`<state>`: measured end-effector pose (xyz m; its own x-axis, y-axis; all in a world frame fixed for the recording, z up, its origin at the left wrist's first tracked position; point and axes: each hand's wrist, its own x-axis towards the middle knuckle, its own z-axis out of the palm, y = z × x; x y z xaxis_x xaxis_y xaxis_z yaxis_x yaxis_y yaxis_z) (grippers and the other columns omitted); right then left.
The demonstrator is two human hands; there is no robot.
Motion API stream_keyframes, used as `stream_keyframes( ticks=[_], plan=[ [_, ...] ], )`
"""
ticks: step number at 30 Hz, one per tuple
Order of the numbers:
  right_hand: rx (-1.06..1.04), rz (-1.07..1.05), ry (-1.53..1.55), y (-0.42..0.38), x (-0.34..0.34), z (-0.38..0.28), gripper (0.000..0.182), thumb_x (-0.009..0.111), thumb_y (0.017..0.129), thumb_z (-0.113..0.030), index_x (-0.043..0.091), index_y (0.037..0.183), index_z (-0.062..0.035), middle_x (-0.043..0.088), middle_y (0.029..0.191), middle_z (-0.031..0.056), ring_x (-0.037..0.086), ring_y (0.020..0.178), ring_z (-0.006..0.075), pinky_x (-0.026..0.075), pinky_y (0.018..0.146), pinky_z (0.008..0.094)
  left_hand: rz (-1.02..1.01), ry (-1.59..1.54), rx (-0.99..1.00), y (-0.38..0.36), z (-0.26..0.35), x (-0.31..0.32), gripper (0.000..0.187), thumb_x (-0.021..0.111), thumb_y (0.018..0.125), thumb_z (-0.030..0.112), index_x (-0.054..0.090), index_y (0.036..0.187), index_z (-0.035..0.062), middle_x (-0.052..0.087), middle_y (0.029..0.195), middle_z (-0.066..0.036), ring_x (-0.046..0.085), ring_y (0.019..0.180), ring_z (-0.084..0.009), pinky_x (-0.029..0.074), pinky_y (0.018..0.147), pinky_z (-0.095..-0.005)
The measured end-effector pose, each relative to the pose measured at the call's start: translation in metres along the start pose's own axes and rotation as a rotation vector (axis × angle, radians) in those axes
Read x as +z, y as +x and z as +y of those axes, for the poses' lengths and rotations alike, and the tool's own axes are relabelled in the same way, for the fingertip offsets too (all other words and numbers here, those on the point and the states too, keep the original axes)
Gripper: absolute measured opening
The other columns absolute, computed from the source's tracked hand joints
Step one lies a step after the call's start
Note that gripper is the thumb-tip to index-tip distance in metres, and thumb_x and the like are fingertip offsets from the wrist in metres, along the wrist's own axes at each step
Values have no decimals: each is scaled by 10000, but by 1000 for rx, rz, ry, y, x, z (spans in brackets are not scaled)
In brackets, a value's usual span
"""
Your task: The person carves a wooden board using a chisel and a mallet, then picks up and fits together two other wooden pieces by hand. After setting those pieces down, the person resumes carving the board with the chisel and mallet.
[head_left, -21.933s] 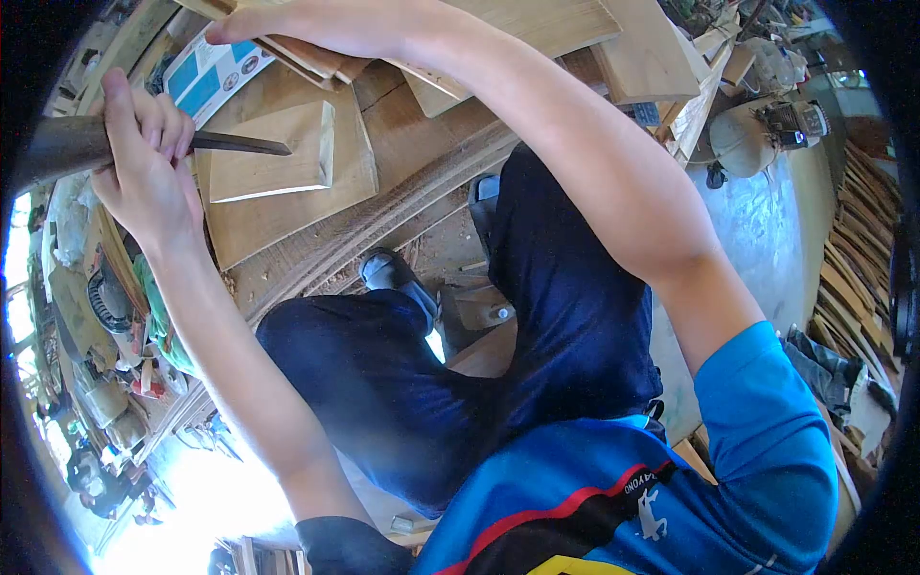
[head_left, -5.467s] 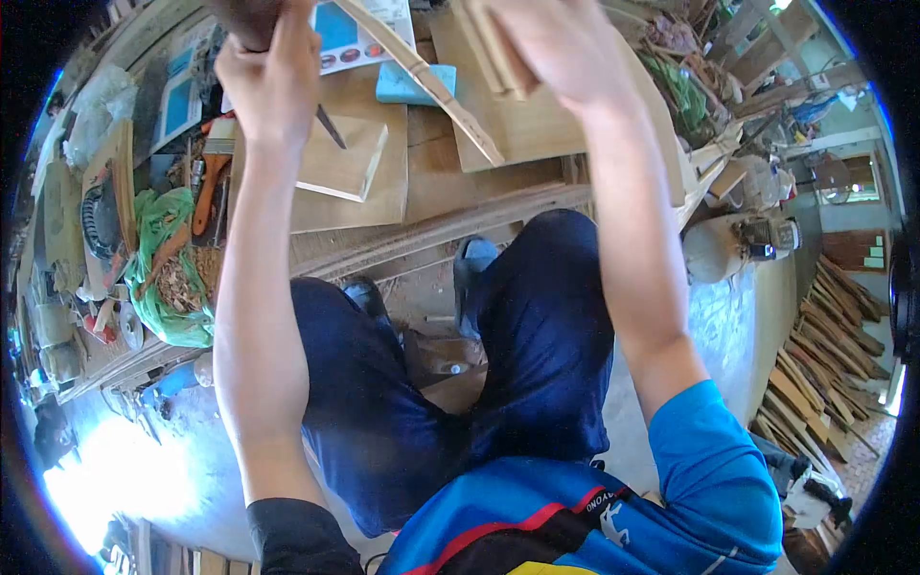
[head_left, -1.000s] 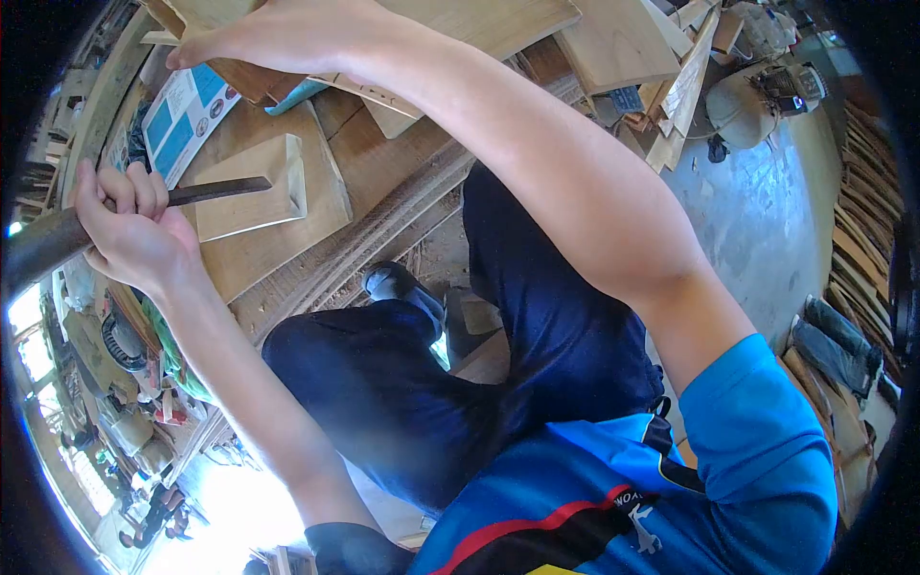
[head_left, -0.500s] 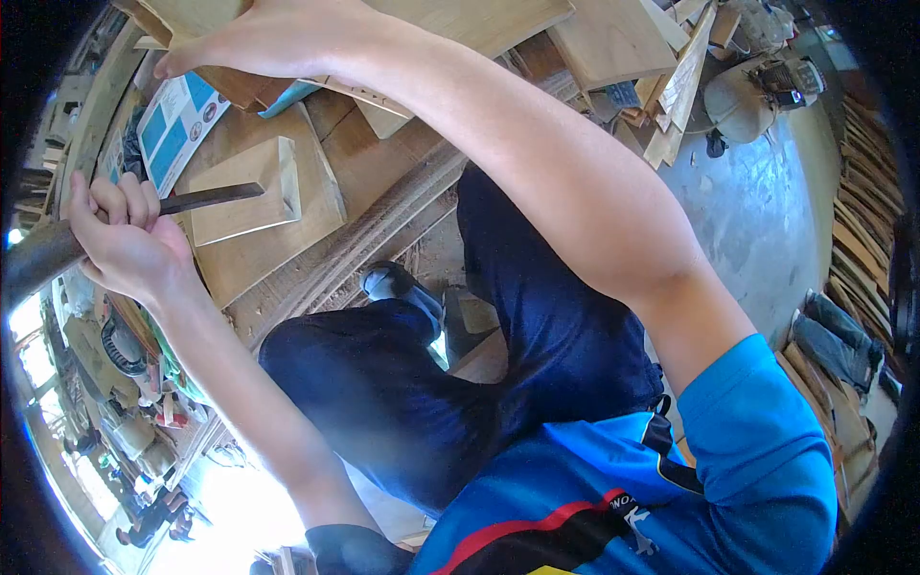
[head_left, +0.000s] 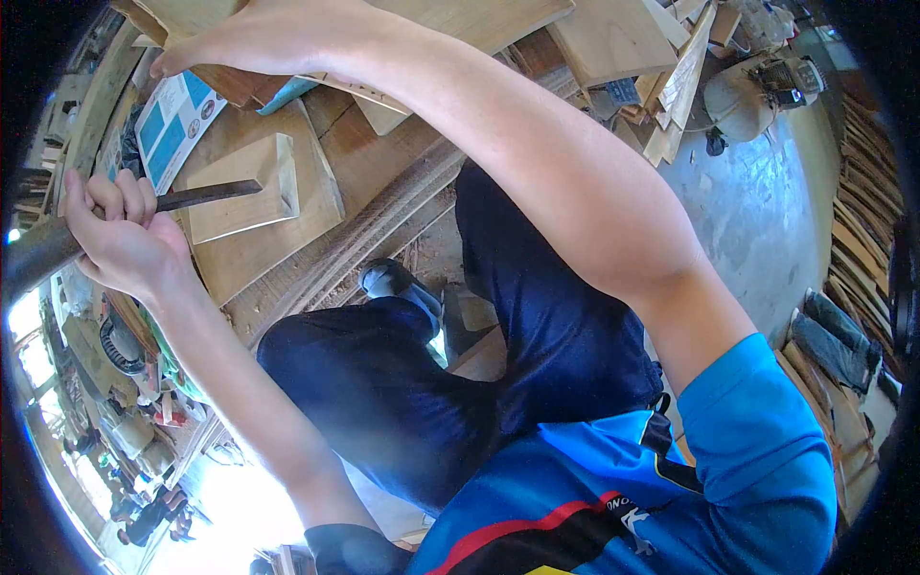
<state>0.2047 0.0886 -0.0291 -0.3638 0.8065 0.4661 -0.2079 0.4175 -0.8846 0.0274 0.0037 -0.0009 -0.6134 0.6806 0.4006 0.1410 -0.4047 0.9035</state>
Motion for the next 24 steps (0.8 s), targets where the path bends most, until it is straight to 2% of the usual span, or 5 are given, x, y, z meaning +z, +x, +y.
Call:
stream_keyframes(
  ticks=[10,15,24],
  plan=[
    [-32,-8,-67,-12,0,-19,634,747,801,-386,632,1197,97,700,1131,265,670,1113,370,516,972,414,-1,-11,-4,4,-1,0,475,472,1041,152,191,658,170,187,566,46,159,474,-70,133,485,-287],
    [30,-106,79,2,-7,-9,609,740,808,-389,648,1187,79,703,1125,262,675,1095,370,521,951,417,-26,-23,-43,10,-4,1,485,498,1038,164,198,657,168,192,573,43,167,486,-73,140,487,-285],
    [81,-149,39,4,-6,-9,553,738,814,-387,685,1115,74,715,1082,255,686,1064,362,527,922,421,117,-18,-51,26,-9,6,470,562,996,139,269,628,169,252,569,52,220,482,-67,154,464,-291]
  ],
)
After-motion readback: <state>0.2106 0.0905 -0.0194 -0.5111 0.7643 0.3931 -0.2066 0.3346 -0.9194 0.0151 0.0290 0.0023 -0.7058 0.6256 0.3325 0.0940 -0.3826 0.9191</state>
